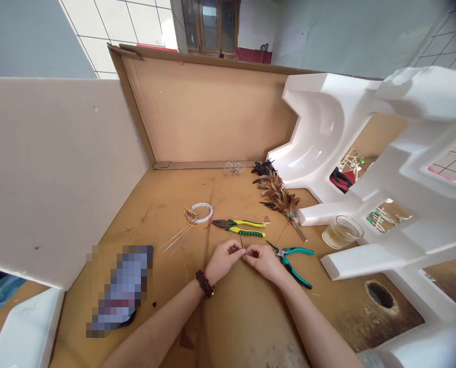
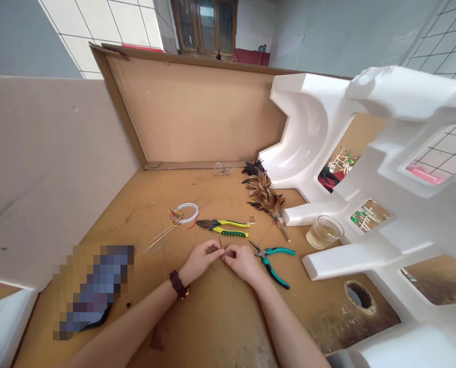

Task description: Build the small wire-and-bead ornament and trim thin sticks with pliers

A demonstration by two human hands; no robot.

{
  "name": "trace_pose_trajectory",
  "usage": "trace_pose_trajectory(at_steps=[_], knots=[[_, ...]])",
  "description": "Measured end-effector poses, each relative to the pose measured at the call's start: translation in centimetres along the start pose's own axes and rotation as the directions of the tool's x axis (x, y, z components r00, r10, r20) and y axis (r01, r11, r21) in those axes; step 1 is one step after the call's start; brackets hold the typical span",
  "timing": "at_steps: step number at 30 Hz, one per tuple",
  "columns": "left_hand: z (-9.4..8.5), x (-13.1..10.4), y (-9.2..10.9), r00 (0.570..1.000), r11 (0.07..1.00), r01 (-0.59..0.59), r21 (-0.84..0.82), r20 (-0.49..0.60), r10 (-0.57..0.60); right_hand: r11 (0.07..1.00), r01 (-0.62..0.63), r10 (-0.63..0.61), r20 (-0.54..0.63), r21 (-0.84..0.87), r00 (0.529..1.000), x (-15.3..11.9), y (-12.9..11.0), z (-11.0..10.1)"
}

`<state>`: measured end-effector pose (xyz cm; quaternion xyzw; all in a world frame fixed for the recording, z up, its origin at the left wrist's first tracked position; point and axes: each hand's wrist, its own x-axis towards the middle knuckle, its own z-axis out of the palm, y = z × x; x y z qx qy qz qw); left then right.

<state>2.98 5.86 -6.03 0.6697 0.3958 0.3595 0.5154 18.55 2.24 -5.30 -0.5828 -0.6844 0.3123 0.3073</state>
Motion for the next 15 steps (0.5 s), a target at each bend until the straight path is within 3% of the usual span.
trace_pose_trajectory(at_steps=[4, 8, 15], knots=[[-0.1, 0.0, 0.1, 0.992, 0.982, 0.111, -0.154, 0.077, -0.100, 0.966, -0.079, 0.058, 0.092, 0.247, 0.994, 0.0, 0.0, 0.0], [-0.1, 0.0, 0.2, 0.992, 0.966, 0.120, -0.227, 0.072, -0.106, 0.878, -0.173, 0.096, 0.191, 0.447, 0.977, 0.1, -0.4, -0.4], [0.1, -0.2, 1.1, 0.994, 0.946, 0.108, -0.304, 0.056, -0.095, 0.834, -0.230, 0.097, 0.278, 0.501, 0.956, 0.1, -0.5, -0.6]])
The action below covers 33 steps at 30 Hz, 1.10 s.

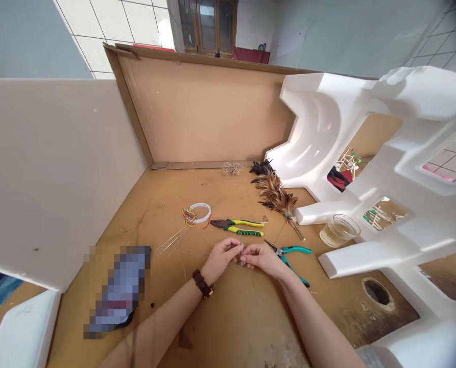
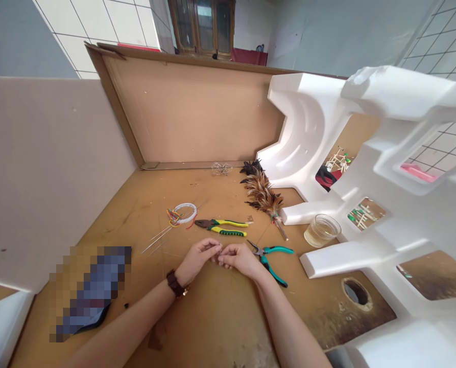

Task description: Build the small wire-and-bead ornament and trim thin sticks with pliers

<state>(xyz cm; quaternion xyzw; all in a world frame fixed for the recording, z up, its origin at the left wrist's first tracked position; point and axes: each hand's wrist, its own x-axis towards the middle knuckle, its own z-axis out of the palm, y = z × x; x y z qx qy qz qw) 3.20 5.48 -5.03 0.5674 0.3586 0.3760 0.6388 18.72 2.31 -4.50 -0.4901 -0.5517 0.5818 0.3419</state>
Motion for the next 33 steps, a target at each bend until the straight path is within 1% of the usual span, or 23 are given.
trace_pose_trajectory(at_steps=[2, 3, 5, 7, 8, 9, 11, 13, 14, 16, 18, 21, 23, 25, 27, 28, 30, 31, 32, 33], knots=[[0.1, -0.1, 0.2, 1.000, 1.000, -0.021, -0.010, -0.012, 0.021, 0.998, -0.005, 0.004, -0.011, -0.057, 1.000, -0.2, -0.3, 0.0], [0.2, -0.1, 0.2, 0.999, 0.999, -0.029, -0.022, -0.024, 0.028, 0.993, -0.001, -0.003, -0.035, -0.117, 0.999, -0.4, -0.6, -0.1], [0.2, -0.2, 0.2, 0.999, 0.997, -0.024, -0.068, -0.044, 0.021, 0.955, 0.016, -0.054, -0.118, -0.295, 0.992, -1.3, -1.3, -0.5], [0.1, -0.2, 0.1, 0.999, 0.993, 0.005, -0.120, -0.038, -0.010, 0.860, 0.019, -0.149, -0.215, -0.510, 0.965, -2.8, -2.0, -1.4], [0.0, -0.2, 0.0, 0.999, 0.990, 0.019, -0.137, -0.027, -0.023, 0.802, 0.012, -0.187, -0.232, -0.597, 0.955, -3.7, -2.2, -2.0], [0.0, -0.2, -0.1, 0.999, 0.989, 0.029, -0.148, -0.014, -0.032, 0.730, -0.032, -0.209, -0.267, -0.683, 0.941, -4.6, -2.3, -2.7], [-0.1, -0.1, -0.2, 0.999, 0.986, 0.042, -0.162, 0.004, -0.042, 0.555, -0.158, -0.219, -0.327, -0.817, 0.919, -6.4, -2.0, -4.1], [-0.1, -0.1, -0.2, 0.999, 0.983, 0.046, -0.180, 0.013, -0.044, 0.403, -0.273, -0.155, -0.359, -0.874, 0.921, -7.8, -1.2, -5.2], [-0.1, -0.1, -0.2, 0.999, 0.980, 0.046, -0.192, 0.017, -0.043, 0.338, -0.297, -0.112, -0.352, -0.893, 0.929, -8.4, -0.8, -5.6], [-0.1, -0.2, -0.2, 0.999, 0.976, 0.036, -0.213, 0.032, -0.030, 0.239, -0.296, -0.073, -0.322, -0.925, 0.944, -9.0, -0.1, -6.0], [-0.1, -0.3, -0.2, 0.998, 0.973, 0.023, -0.229, 0.061, -0.009, 0.171, -0.266, -0.075, -0.281, -0.949, 0.957, -9.2, 0.2, -6.2], [-0.3, -0.4, -0.3, 0.993, 0.974, 0.013, -0.228, 0.119, 0.015, 0.100, -0.228, -0.056, -0.234, -0.969, 0.971, -8.9, 0.0, -6.3], [-0.5, -0.3, -0.3, 0.990, 0.975, 0.019, -0.222, 0.142, 0.013, 0.046, -0.226, -0.017, -0.227, -0.973, 0.974, -8.5, -0.3, -6.4], [-0.6, -0.3, -0.2, 0.989, 0.974, 0.029, -0.224, 0.149, 0.005, -0.009, -0.249, -0.001, -0.249, -0.969, 0.969, -8.2, -0.6, -6.4], [-0.7, -0.3, -0.1, 0.988, 0.971, 0.028, -0.236, 0.157, 0.009, -0.040, -0.281, -0.004, -0.281, -0.959, 0.960, -8.0, -0.7, -6.5], [-0.8, -0.2, 0.0, 0.987, 0.970, 0.024, -0.240, 0.162, 0.015, -0.042, -0.295, -0.011, -0.295, -0.955, 0.955, -8.0, -0.8, -6.5], [-0.9, -0.2, 0.1, 0.985, 0.970, 0.014, -0.242, 0.173, 0.029, 0.003, -0.321, -0.019, -0.321, -0.947, 0.947, -8.1, -1.0, -6.6], [-0.9, -0.2, 0.2, 0.983, 0.971, 0.010, -0.240, 0.178, 0.034, 0.056, -0.333, -0.020, -0.335, -0.941, 0.942, -8.1, -1.2, -6.7], [-1.0, -0.2, 0.2, 0.982, 0.972, 0.007, -0.236, 0.184, 0.037, 0.140, -0.343, -0.009, -0.348, -0.929, 0.937, -8.2, -1.5, -6.7], [-1.0, -0.2, 0.3, 0.981, 0.973, 0.008, -0.231, 0.192, 0.038, 0.257, -0.348, 0.025, -0.353, -0.902, 0.935, -8.2, -1.8, -6.8]])
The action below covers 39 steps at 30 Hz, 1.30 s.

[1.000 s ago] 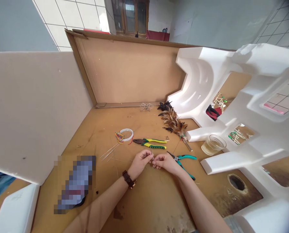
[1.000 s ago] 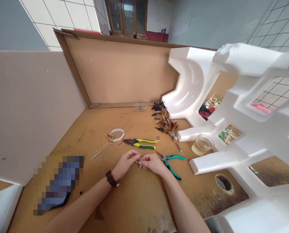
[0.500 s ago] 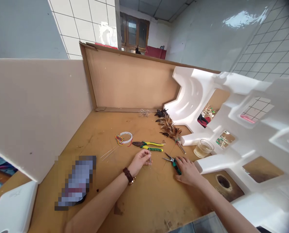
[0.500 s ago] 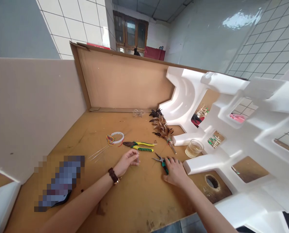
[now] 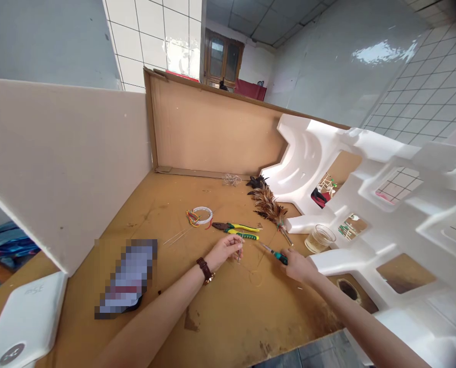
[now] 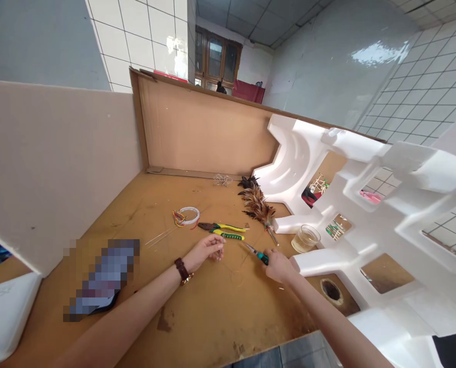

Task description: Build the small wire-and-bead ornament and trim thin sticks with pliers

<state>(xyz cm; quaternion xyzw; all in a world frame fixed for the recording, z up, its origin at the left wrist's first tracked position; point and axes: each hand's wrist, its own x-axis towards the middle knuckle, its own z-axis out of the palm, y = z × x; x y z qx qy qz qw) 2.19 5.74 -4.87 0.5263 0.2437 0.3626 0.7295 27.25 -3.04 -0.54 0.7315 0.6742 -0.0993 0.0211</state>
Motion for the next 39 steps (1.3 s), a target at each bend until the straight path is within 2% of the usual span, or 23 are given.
trace_pose_trajectory(at_steps=[2, 4, 7, 15, 19, 33, 39], knots=[[0.0, -0.1, 0.1, 0.999, 1.000, 0.016, 0.017, 0.030, -0.017, 0.955, -0.021, -0.017, 0.123, 0.297, 0.992, 0.0, -0.2, -0.8], [0.1, -0.2, 0.2, 0.996, 0.998, 0.048, 0.043, 0.074, -0.051, 0.823, -0.046, -0.111, 0.240, 0.566, 0.964, 0.0, -0.5, -1.7], [0.5, -0.4, 0.4, 0.983, 0.992, 0.095, 0.083, 0.146, -0.107, 0.682, -0.048, -0.231, 0.277, 0.730, 0.933, 0.2, -1.0, -2.8], [1.2, -0.7, 0.4, 0.967, 0.987, 0.132, 0.090, 0.205, -0.148, 0.543, -0.156, -0.350, 0.392, 0.825, 0.851, 0.6, -2.5, -3.1], [1.4, -0.8, 0.7, 0.959, 0.987, 0.145, 0.076, 0.234, -0.159, 0.522, -0.196, -0.373, 0.429, 0.830, 0.822, 0.6, -3.0, -3.3], [1.7, -1.1, 1.1, 0.943, 0.979, 0.175, 0.101, 0.268, -0.196, 0.511, -0.217, -0.386, 0.448, 0.832, 0.807, 0.7, -3.7, -3.1], [1.7, -1.0, 1.0, 0.943, 0.980, 0.172, 0.100, 0.272, -0.193, 0.530, -0.206, -0.371, 0.443, 0.823, 0.816, 0.8, -3.6, -2.9]])
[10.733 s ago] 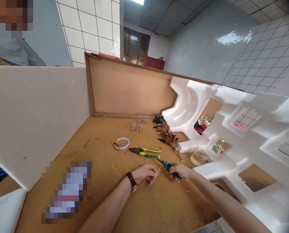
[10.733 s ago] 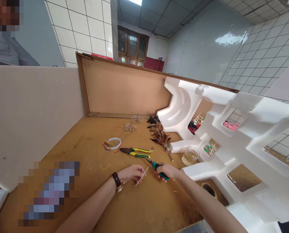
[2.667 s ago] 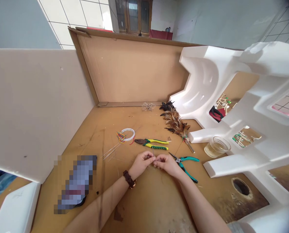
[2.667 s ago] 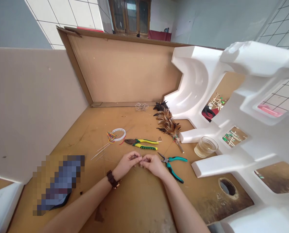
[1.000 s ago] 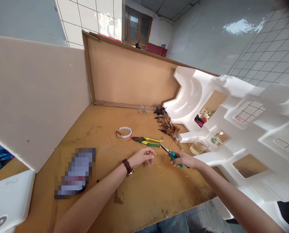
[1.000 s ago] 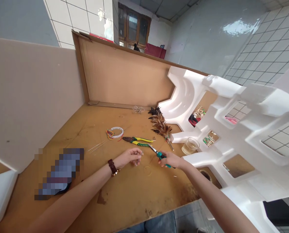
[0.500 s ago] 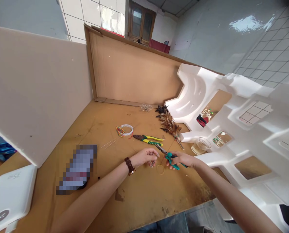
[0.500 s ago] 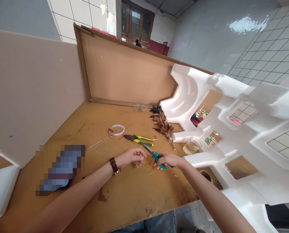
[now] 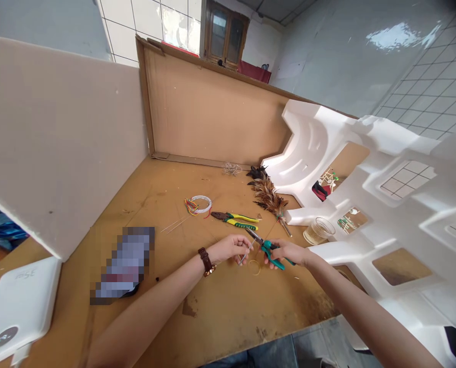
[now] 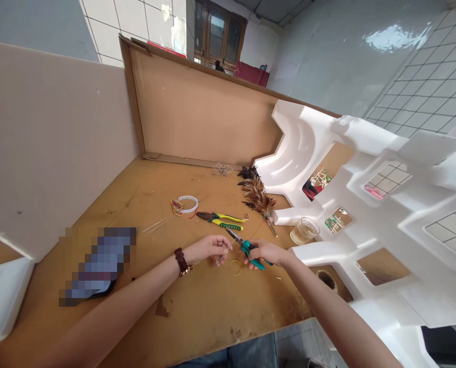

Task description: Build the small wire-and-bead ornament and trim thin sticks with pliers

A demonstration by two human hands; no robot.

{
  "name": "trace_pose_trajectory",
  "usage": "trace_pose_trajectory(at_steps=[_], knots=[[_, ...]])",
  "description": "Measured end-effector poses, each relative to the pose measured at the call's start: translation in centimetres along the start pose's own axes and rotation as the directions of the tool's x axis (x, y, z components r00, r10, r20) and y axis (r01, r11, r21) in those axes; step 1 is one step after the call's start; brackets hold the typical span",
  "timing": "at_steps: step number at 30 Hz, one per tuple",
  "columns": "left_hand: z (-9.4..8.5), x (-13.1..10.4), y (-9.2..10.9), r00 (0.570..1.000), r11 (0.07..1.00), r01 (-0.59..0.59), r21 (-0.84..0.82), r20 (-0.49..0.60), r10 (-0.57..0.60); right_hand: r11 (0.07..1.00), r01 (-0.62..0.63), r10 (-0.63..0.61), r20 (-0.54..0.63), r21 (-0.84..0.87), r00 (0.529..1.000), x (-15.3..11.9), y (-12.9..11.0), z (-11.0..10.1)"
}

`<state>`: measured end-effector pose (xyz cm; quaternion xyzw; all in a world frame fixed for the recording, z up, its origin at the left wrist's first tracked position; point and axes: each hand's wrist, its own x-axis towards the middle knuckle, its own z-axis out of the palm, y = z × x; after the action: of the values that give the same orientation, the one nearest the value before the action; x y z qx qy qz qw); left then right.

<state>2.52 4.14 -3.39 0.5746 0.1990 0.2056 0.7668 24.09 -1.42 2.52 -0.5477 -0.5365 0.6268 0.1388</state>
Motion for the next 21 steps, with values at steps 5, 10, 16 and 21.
trace_pose_trajectory(at_steps=[5, 10, 16, 21], knots=[[-0.04, 0.02, -0.07, 1.000, 1.000, 0.013, 0.005, -0.005, -0.013, 0.999, -0.034, 0.033, -0.034, -0.022, 0.999, 0.15, 0.05, 0.05], [-0.10, 0.04, -0.18, 1.000, 1.000, 0.021, -0.001, 0.004, -0.021, 0.998, -0.033, 0.029, -0.061, -0.059, 0.998, 0.44, 0.48, -0.02], [-0.23, 0.21, -0.65, 0.999, 0.999, 0.038, 0.004, 0.005, -0.038, 0.976, -0.052, 0.027, -0.118, -0.209, 0.993, 0.50, 0.41, 0.31], [-0.03, 0.21, -0.80, 0.999, 0.999, 0.040, 0.029, -0.006, -0.040, 0.935, -0.027, -0.033, -0.161, -0.354, 0.986, 0.41, 0.66, 0.85]])
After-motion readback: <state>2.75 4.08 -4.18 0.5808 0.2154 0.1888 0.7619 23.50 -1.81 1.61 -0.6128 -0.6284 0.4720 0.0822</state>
